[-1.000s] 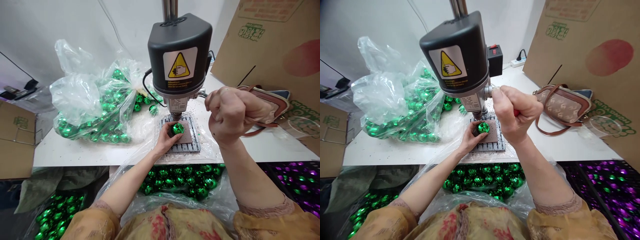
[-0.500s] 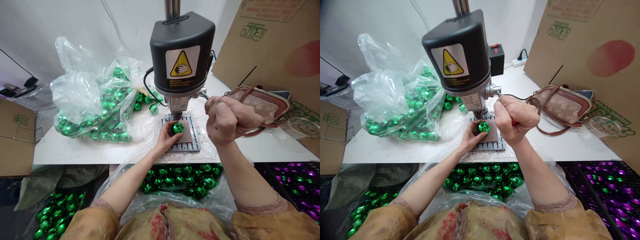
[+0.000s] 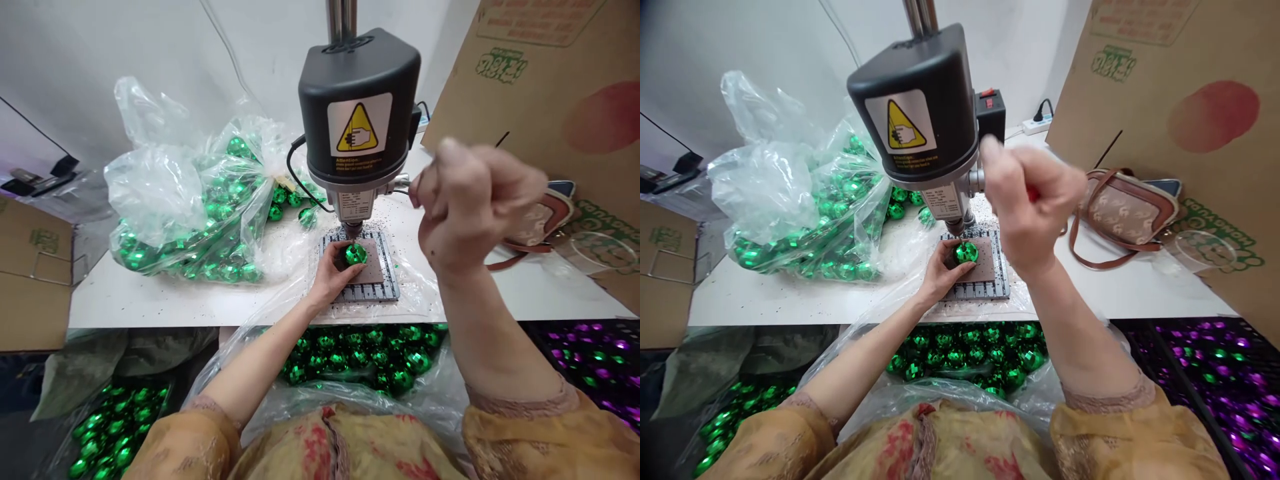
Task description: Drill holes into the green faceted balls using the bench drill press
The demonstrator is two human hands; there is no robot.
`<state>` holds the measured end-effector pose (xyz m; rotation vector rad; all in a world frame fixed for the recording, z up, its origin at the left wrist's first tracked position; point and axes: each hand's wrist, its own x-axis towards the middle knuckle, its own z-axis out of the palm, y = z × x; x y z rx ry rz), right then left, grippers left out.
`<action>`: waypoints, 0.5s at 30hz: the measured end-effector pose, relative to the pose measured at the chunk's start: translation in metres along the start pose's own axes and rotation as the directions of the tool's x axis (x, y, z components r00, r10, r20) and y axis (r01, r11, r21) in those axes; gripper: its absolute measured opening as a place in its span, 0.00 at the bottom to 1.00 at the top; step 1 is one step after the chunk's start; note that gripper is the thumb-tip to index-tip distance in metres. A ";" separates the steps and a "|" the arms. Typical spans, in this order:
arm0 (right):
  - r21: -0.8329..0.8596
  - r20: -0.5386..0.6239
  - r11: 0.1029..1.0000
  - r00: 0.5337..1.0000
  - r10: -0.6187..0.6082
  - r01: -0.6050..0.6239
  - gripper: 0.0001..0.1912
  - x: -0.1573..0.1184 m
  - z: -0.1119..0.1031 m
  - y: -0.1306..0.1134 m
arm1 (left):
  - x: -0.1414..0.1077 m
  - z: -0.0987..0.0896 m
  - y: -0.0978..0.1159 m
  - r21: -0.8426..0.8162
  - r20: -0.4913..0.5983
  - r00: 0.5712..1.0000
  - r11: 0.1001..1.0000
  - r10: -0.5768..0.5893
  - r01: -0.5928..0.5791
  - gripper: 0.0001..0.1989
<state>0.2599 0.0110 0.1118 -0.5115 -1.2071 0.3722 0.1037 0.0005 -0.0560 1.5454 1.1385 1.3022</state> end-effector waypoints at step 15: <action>0.254 -0.042 0.965 0.998 -0.053 0.062 0.23 0.029 0.013 0.003 | -0.041 -0.071 0.051 0.453 0.018 0.969 0.862 0.247 -0.228 0.11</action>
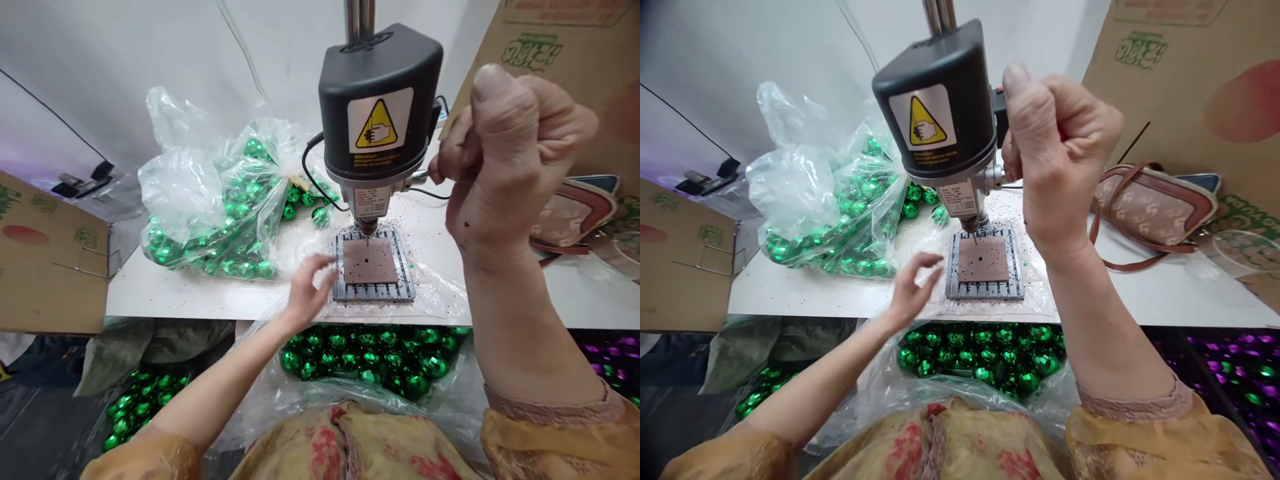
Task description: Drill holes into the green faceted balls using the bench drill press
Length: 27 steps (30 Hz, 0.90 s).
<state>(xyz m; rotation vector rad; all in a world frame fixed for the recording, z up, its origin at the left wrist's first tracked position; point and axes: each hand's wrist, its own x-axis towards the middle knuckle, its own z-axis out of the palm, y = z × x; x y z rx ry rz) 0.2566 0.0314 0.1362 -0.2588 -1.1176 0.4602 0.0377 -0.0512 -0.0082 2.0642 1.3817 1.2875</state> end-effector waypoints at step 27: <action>-0.005 -0.006 0.999 0.999 -0.032 0.032 0.25 -0.003 0.000 0.003 | 0.038 0.026 -0.031 -0.606 0.292 0.824 0.573 -0.486 0.553 0.29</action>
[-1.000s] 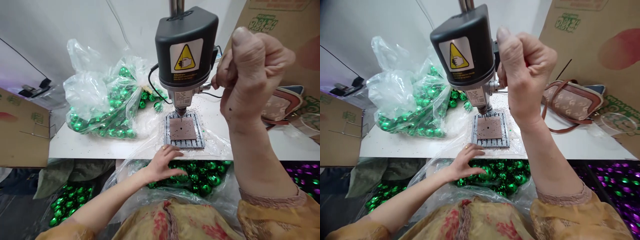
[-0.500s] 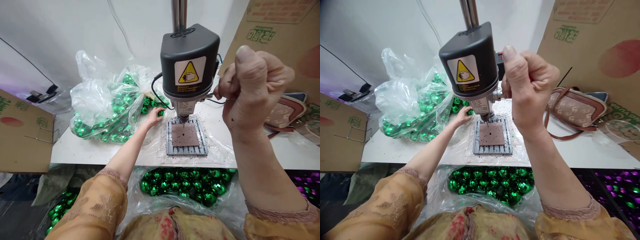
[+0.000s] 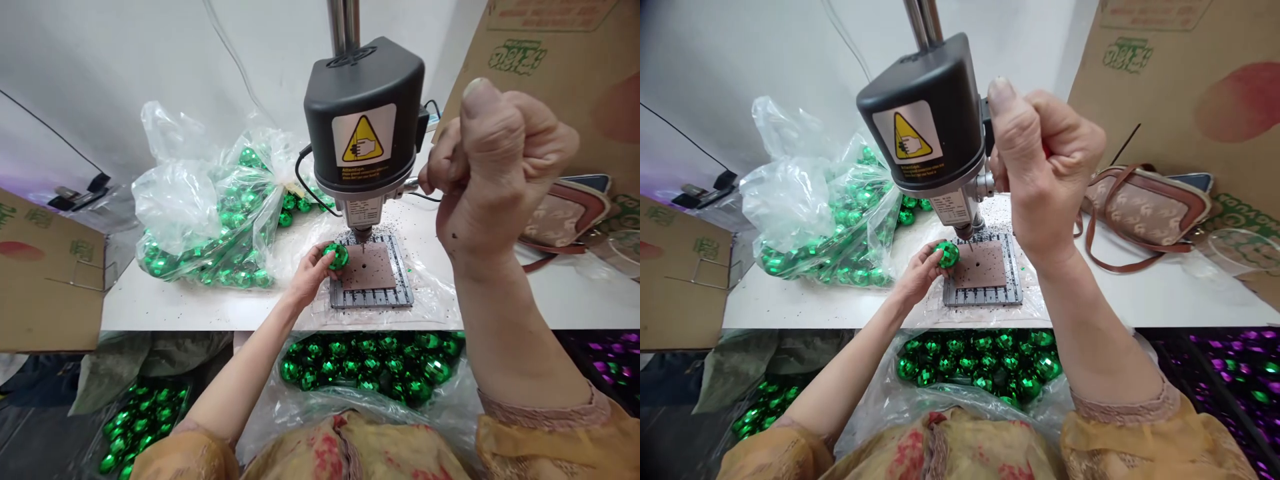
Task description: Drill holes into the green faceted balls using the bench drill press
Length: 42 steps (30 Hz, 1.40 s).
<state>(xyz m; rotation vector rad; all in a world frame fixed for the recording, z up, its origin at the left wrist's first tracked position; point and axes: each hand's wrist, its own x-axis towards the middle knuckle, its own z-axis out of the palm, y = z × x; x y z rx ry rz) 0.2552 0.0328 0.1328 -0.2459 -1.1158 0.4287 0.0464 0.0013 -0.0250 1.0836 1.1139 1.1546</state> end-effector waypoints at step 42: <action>-0.134 0.045 0.990 0.999 -0.028 0.033 0.32 -0.039 -0.019 -0.003 | 0.005 0.042 -0.034 0.573 0.060 0.924 0.745 0.377 -0.341 0.27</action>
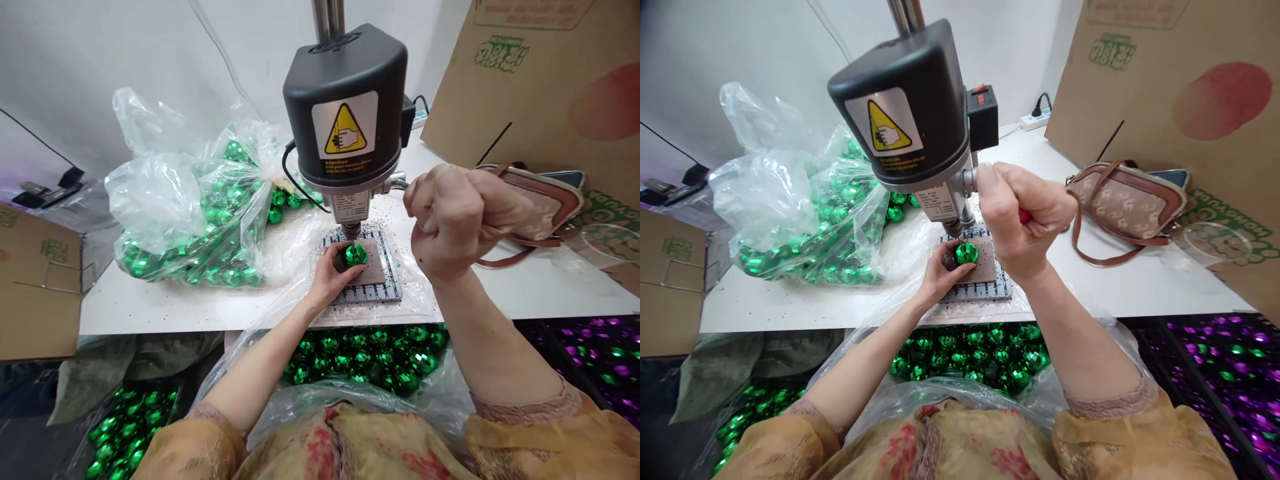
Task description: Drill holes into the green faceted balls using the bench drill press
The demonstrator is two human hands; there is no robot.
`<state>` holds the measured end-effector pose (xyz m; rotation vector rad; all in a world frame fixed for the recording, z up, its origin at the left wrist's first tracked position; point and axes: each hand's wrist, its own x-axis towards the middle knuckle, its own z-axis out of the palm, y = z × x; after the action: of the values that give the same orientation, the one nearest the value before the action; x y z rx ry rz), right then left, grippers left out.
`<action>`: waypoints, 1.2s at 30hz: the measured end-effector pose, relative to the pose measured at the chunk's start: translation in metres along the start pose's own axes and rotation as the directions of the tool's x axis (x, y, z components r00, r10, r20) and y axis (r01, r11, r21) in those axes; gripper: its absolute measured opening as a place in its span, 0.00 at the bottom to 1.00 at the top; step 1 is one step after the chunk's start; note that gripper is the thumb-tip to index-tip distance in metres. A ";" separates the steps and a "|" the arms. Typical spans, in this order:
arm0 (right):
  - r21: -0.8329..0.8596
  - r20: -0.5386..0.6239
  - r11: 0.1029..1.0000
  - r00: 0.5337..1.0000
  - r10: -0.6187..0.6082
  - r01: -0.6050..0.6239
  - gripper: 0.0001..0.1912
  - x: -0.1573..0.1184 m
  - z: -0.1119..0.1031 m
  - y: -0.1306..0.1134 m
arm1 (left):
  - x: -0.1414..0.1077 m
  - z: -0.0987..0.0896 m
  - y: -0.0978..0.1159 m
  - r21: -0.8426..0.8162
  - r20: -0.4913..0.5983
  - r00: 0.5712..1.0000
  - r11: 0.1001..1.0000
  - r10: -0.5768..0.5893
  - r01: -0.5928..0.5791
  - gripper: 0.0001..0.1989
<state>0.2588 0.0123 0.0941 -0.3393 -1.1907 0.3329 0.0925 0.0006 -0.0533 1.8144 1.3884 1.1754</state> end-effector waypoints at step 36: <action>0.118 -0.049 0.988 0.993 0.105 -0.098 0.26 0.044 0.023 -0.008 | -0.021 -0.011 0.025 -0.050 -0.147 0.987 0.997 -0.070 0.063 0.23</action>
<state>0.2520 0.0255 0.1422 -0.3074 -1.0972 0.4759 0.0925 -0.0275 -0.0342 1.6653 1.4810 1.3193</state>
